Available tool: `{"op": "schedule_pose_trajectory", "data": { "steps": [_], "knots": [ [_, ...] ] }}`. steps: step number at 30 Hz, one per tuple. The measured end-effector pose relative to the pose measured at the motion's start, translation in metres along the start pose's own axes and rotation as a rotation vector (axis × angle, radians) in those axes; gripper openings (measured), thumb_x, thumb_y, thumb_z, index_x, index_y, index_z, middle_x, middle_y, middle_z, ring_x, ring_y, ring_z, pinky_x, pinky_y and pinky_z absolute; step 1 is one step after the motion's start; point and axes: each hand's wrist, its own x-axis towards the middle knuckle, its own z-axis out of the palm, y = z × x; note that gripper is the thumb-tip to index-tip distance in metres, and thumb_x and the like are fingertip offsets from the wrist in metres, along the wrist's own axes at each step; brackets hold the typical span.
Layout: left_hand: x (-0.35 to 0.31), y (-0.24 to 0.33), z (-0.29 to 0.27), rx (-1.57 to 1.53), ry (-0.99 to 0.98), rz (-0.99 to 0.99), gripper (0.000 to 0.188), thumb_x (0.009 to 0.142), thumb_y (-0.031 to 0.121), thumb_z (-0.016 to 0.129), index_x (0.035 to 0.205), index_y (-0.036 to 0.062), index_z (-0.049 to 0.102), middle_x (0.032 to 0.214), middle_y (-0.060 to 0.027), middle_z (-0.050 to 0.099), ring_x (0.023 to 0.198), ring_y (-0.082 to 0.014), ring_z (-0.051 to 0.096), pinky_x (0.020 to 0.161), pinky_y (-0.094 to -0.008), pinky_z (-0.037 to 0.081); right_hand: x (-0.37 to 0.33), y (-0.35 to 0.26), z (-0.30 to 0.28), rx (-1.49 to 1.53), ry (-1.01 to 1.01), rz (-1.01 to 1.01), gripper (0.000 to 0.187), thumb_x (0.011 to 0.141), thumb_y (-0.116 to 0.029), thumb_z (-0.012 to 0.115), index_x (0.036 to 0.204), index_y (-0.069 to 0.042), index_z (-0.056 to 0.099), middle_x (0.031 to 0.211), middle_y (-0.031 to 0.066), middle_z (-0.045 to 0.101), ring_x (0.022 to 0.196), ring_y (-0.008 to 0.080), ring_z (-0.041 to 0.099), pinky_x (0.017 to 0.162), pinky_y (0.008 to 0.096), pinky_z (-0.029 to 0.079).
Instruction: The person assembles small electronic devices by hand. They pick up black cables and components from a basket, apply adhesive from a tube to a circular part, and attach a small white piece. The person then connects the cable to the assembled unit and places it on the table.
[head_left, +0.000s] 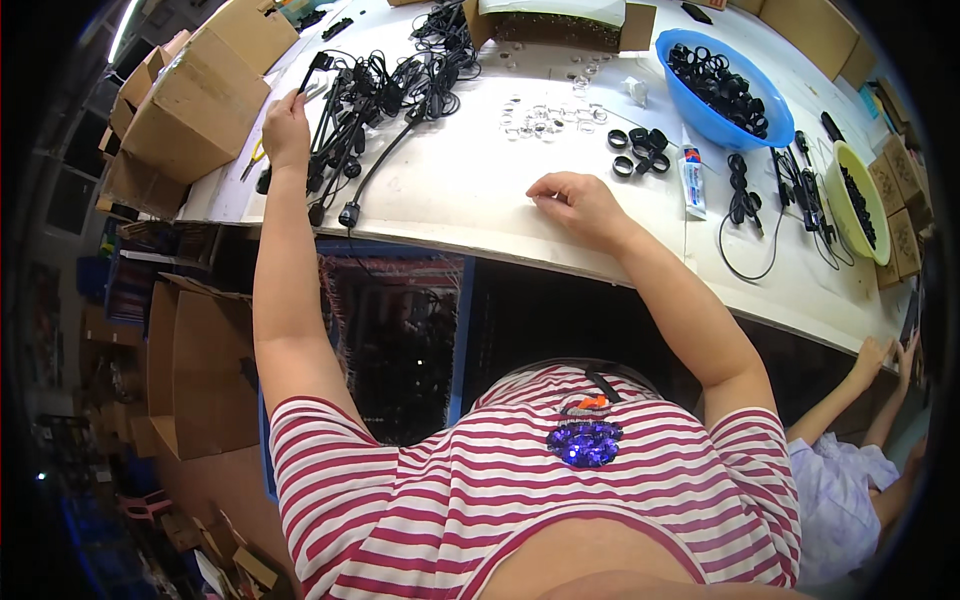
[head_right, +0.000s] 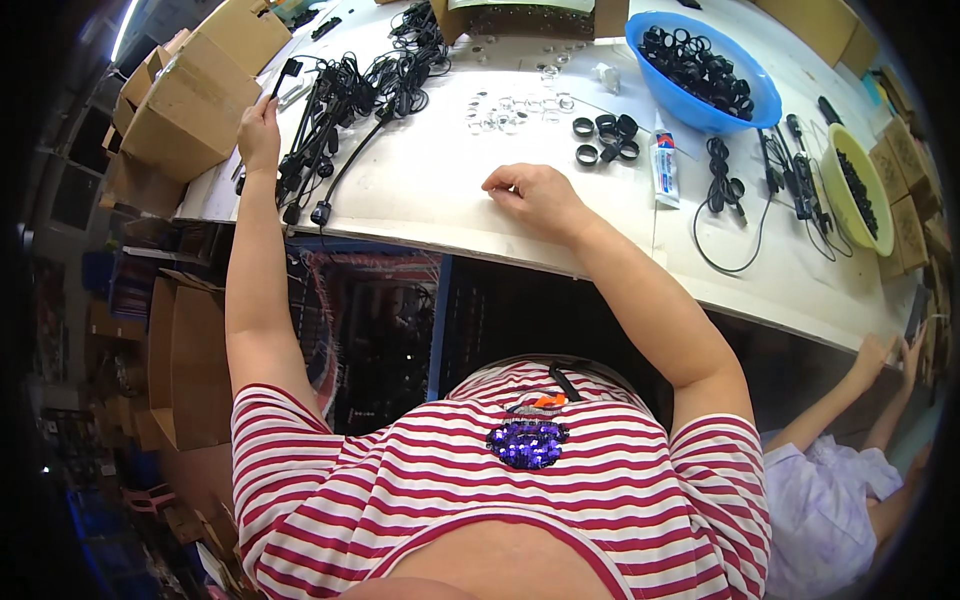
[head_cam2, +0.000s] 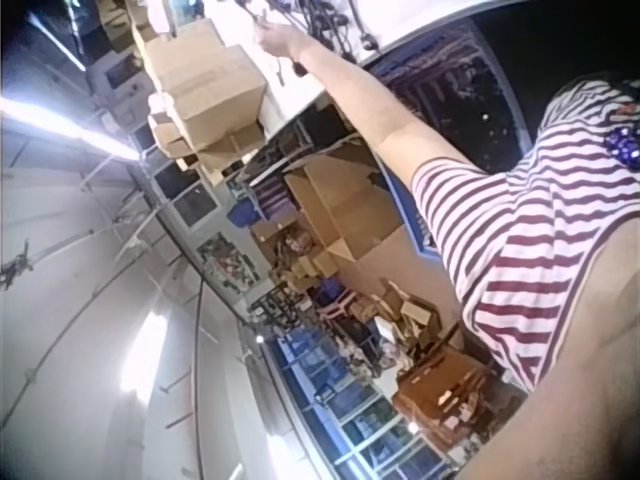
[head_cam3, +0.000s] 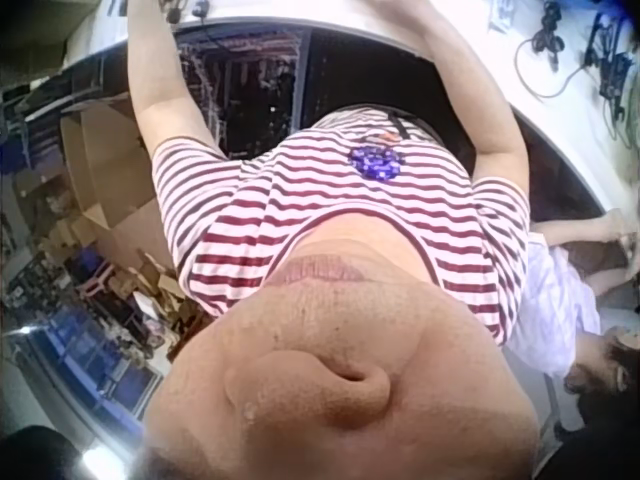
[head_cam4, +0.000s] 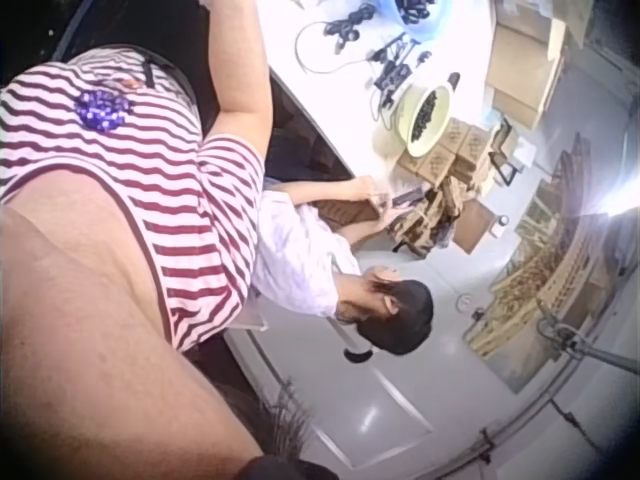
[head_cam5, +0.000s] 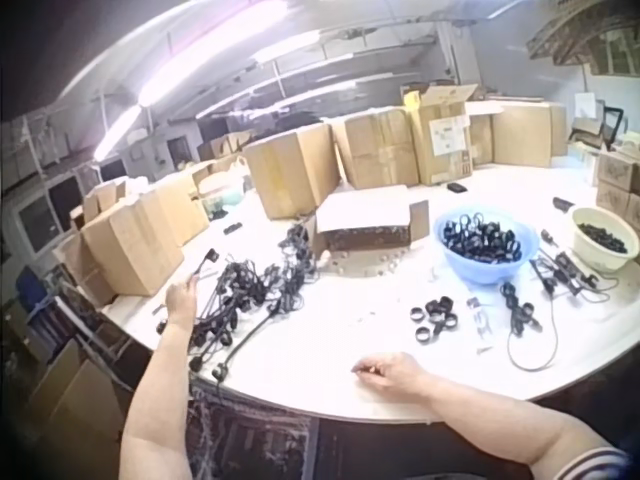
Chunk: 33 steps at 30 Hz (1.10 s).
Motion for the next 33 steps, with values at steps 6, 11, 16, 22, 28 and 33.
{"op": "schedule_pose_trajectory", "data": {
  "steps": [6,11,16,22,28,33],
  "knots": [
    [0.007,-0.029,0.014,0.026,-0.028,-0.095,0.024,0.084,0.029,0.054,0.100,0.0145,0.065,0.085,-0.0128,0.060,0.081,-0.0300,0.059,0.070,-0.0379,0.046,0.002,-0.004,0.000,0.020,-0.013,0.020,0.015,0.078,-0.012,0.058,0.092,-0.008,0.064,0.085,0.0092,0.064,0.077,0.0205,0.061,0.071,0.0289,0.047],
    [-0.011,-0.035,0.044,-0.023,-0.059,0.047,0.022,0.082,0.027,0.058,0.099,0.0139,0.065,0.090,-0.0150,0.060,0.083,-0.0307,0.058,0.074,-0.0378,0.046,0.003,-0.001,0.000,0.029,-0.017,0.007,0.015,0.078,-0.012,0.058,0.091,-0.008,0.064,0.084,0.0094,0.064,0.076,0.0204,0.061,0.070,0.0290,0.047],
    [-0.057,0.057,0.039,-0.134,-0.448,0.187,0.028,0.083,0.029,0.056,0.101,0.0088,0.057,0.094,-0.0138,0.060,0.085,-0.0327,0.058,0.073,-0.0406,0.047,0.003,0.001,-0.001,0.007,-0.029,0.004,0.015,0.078,-0.009,0.058,0.092,-0.004,0.063,0.082,0.0098,0.063,0.072,0.0169,0.059,0.066,0.0265,0.046],
    [-0.079,0.061,0.051,0.105,-0.680,0.136,0.033,0.082,0.025,0.056,0.110,0.0080,0.052,0.099,-0.0148,0.060,0.091,-0.0324,0.058,0.075,-0.0415,0.047,0.005,0.000,-0.002,0.056,-0.037,-0.010,0.016,0.078,-0.009,0.058,0.092,-0.003,0.063,0.082,0.0105,0.063,0.074,0.0170,0.059,0.068,0.0263,0.046],
    [-0.037,0.044,0.033,-0.864,-0.600,-0.436,0.019,0.088,0.011,0.049,0.101,0.0022,0.060,0.066,0.0029,0.048,0.052,-0.0043,0.042,0.046,-0.0189,0.035,0.004,0.003,-0.001,0.038,-0.029,-0.039,0.016,0.079,-0.009,0.058,0.092,-0.003,0.062,0.083,0.0103,0.063,0.076,0.0184,0.060,0.071,0.0277,0.046],
    [-0.012,0.064,-0.024,-0.942,-0.441,-0.388,0.023,0.088,0.009,0.049,0.107,0.0027,0.060,0.061,0.0057,0.043,0.047,-0.0016,0.035,0.042,-0.0172,0.029,0.002,0.003,-0.003,0.021,-0.026,-0.039,0.016,0.078,-0.009,0.058,0.092,-0.003,0.062,0.084,0.0109,0.063,0.079,0.0197,0.061,0.072,0.0286,0.047]
  ]
}}
